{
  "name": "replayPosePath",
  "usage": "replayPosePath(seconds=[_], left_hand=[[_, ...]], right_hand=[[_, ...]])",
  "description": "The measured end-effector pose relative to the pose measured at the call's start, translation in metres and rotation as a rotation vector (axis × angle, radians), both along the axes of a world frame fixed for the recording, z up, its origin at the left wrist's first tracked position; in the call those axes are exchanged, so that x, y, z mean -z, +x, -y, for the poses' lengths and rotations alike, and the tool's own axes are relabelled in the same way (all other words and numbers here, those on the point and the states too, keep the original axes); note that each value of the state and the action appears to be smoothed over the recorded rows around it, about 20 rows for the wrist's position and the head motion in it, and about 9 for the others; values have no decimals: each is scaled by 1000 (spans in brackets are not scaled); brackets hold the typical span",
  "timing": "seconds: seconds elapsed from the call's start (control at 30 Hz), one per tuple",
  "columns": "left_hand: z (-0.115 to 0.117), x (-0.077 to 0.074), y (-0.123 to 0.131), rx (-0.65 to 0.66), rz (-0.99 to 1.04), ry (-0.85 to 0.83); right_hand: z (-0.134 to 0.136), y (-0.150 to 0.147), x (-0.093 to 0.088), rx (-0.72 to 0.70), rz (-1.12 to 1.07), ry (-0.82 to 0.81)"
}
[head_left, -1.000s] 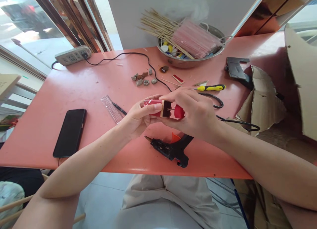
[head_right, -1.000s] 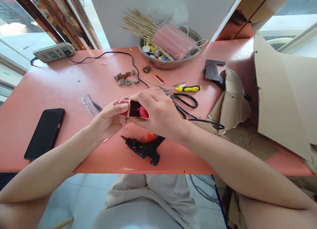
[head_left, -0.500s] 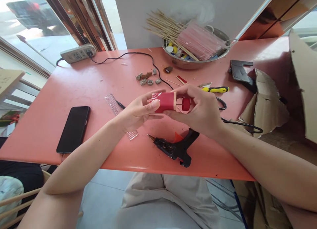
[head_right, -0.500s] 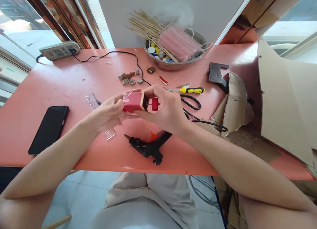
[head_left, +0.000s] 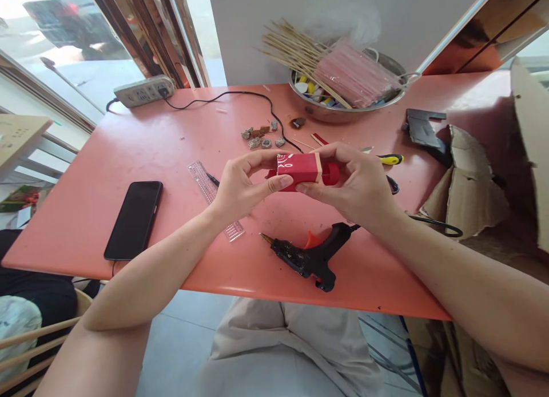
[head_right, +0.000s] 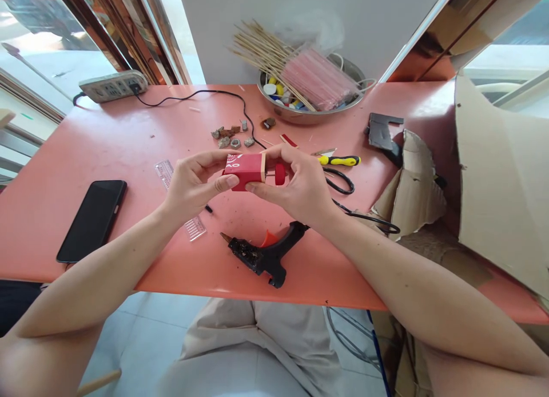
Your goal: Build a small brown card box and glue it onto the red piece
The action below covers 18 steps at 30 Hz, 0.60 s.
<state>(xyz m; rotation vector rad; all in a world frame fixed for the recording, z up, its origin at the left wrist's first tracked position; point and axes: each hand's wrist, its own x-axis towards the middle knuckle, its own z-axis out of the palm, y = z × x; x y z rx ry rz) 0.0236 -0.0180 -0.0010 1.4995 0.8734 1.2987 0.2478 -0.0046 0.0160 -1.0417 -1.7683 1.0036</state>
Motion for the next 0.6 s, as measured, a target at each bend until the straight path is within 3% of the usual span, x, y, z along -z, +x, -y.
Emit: replayPosePath(seconds=[0.23, 0.4, 0.6], left_hand=[[0, 4, 1, -100, -77, 254], [1, 5, 3, -165, -65, 232], [3, 9, 7, -155, -27, 269]], right_hand=[[0, -2, -6, -23, -54, -54], [1, -3, -8, -60, -104, -135], [1, -7, -13, -54, -132, -206]])
